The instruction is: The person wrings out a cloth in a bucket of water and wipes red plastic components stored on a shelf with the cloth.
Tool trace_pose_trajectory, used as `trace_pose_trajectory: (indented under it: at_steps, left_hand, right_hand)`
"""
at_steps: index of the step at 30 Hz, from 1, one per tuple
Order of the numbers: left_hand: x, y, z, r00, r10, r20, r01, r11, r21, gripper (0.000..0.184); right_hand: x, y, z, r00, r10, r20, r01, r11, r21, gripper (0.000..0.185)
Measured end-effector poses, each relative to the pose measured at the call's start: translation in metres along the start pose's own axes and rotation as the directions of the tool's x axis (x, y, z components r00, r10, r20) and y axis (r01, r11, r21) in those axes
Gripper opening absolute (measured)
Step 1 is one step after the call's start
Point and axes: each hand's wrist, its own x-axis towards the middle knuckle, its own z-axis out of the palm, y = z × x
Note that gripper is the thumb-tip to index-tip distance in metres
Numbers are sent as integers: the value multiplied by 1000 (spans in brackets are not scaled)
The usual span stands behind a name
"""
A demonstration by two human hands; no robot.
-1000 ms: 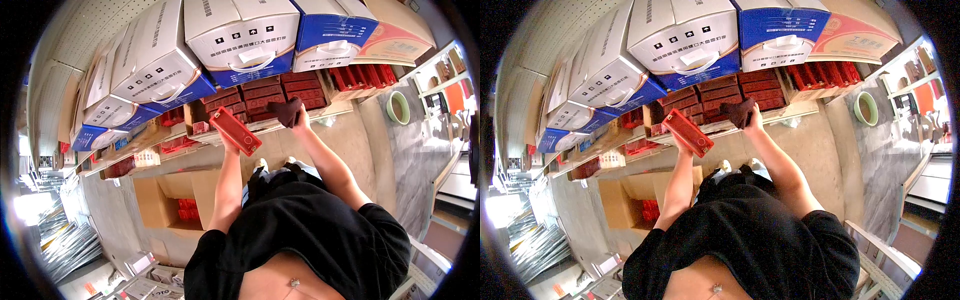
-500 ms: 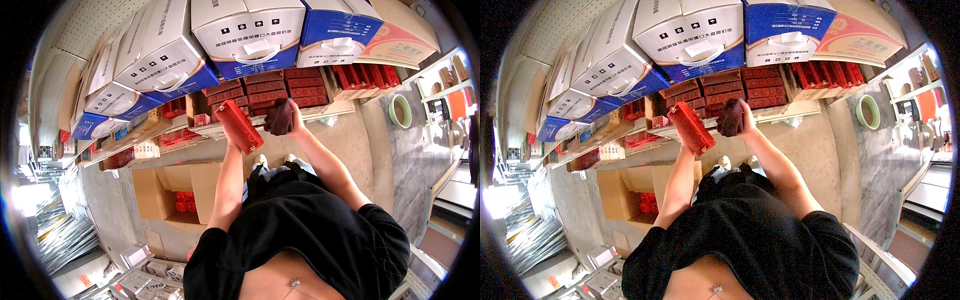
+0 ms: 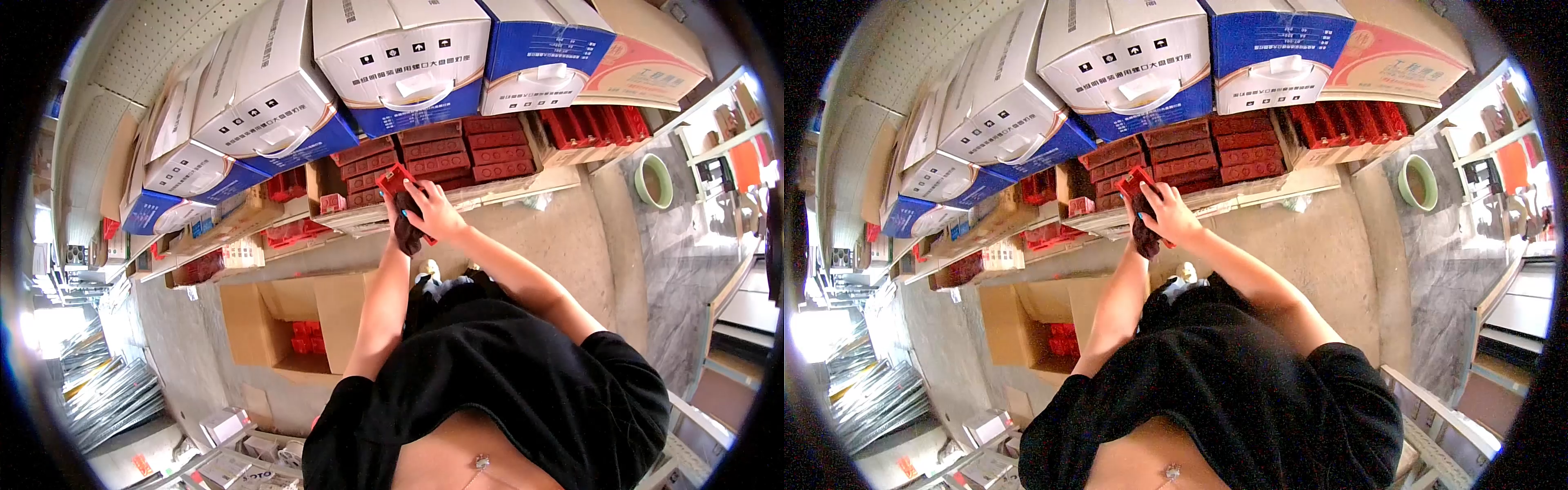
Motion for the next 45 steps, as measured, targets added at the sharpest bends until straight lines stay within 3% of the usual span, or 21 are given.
trace_pose_trajectory:
  at_steps: [2, 4, 6, 8, 9, 12, 14, 15, 17, 19, 20, 24, 25, 28, 29, 30, 34, 37, 39, 42, 45]
  left_hand:
    - [6, -8, -6, 997, -61, 55, 65, 995, -72, 60]
    - [4, -11, 10, 983, -180, 20, 181, 978, -99, 60]
    - [21, -18, -27, 972, -233, 29, 234, 972, -38, 63]
    - [34, -19, -55, 973, -233, 4, 231, 966, 114, 66]
    - [29, -13, -39, 970, -237, -45, 241, 952, 189, 66]
    - [19, 7, -1, 957, -244, -159, 289, 867, 406, 68]
    - [12, 26, 13, 944, -264, -201, 331, 774, 540, 68]
    - [1, 34, 29, 974, -202, -106, 228, 832, 507, 59]
    - [-11, 28, 58, 972, -234, -31, 176, 630, 756, 54]
    - [-13, 21, 81, 942, -312, -123, 196, 215, 957, 64]
    - [-9, 18, 75, 944, -319, -84, 131, 130, 983, 62]
    - [9, 2, 32, 976, -219, -8, 54, 205, 977, 56]
    - [9, -1, 32, 980, -199, -24, 63, 193, 979, 55]
    - [5, -11, 47, 998, 69, -9, -3, 172, 985, 51]
    - [2, -12, 58, 990, 133, -48, -8, 387, 922, 46]
    - [7, -13, 47, 957, 289, -17, -90, 352, 932, 42]
    - [7, 14, 78, 950, 198, -239, -65, 879, 472, 40]
    - [1, 34, 94, 977, 194, -90, -65, 674, 736, 28]
    - [3, 47, 93, 999, -40, 8, 13, 499, 866, 28]
    - [2, 56, 106, 951, -307, -42, 99, 175, 980, 35]
    - [3, 51, 117, 885, -457, -89, 110, 18, 994, 44]
  right_hand:
    - [0, -3, -14, 998, -54, 34, 61, 965, -255, 73]
    - [4, -5, -20, 994, 107, -36, -112, 968, -223, 87]
    - [5, 19, 2, 899, 433, -60, -402, 873, 277, 103]
    - [9, 47, 16, 853, 227, 471, -518, 249, 818, 96]
    - [4, 54, 22, 834, 314, 454, -551, 416, 724, 101]
    - [2, 64, 12, 820, 327, 470, -568, 362, 739, 92]
    - [-4, 67, 9, 804, 489, 339, -581, 519, 627, 85]
    - [-7, 68, 8, 791, 554, 258, -591, 584, 557, 81]
    - [-12, 79, 15, 777, 613, 142, -597, 646, 475, 70]
    - [-15, 102, 31, 792, 548, 271, -488, 299, 820, 65]
    - [-17, 113, 37, 810, 493, 318, -406, 79, 911, 64]
    - [-32, 122, 20, 758, 322, 567, -458, -355, 815, 51]
    - [-31, 104, 11, 766, 461, 447, -386, -226, 895, 43]
    - [-28, 88, -6, 707, 500, 500, -401, -298, 866, 44]
    - [-30, 95, 1, 728, 502, 467, -363, -296, 884, 47]
    - [-29, 100, 3, 737, 506, 448, -350, -281, 894, 47]
    - [-32, 114, 8, 740, 562, 369, -311, -200, 929, 38]
    - [-33, 124, 5, 745, 576, 337, -254, -222, 941, 42]
    - [-33, 125, 5, 728, 597, 338, -256, -221, 941, 43]
    - [-31, 126, 6, 742, 579, 339, -270, -205, 941, 45]
    - [-27, 119, 7, 753, 550, 361, -305, -195, 932, 47]
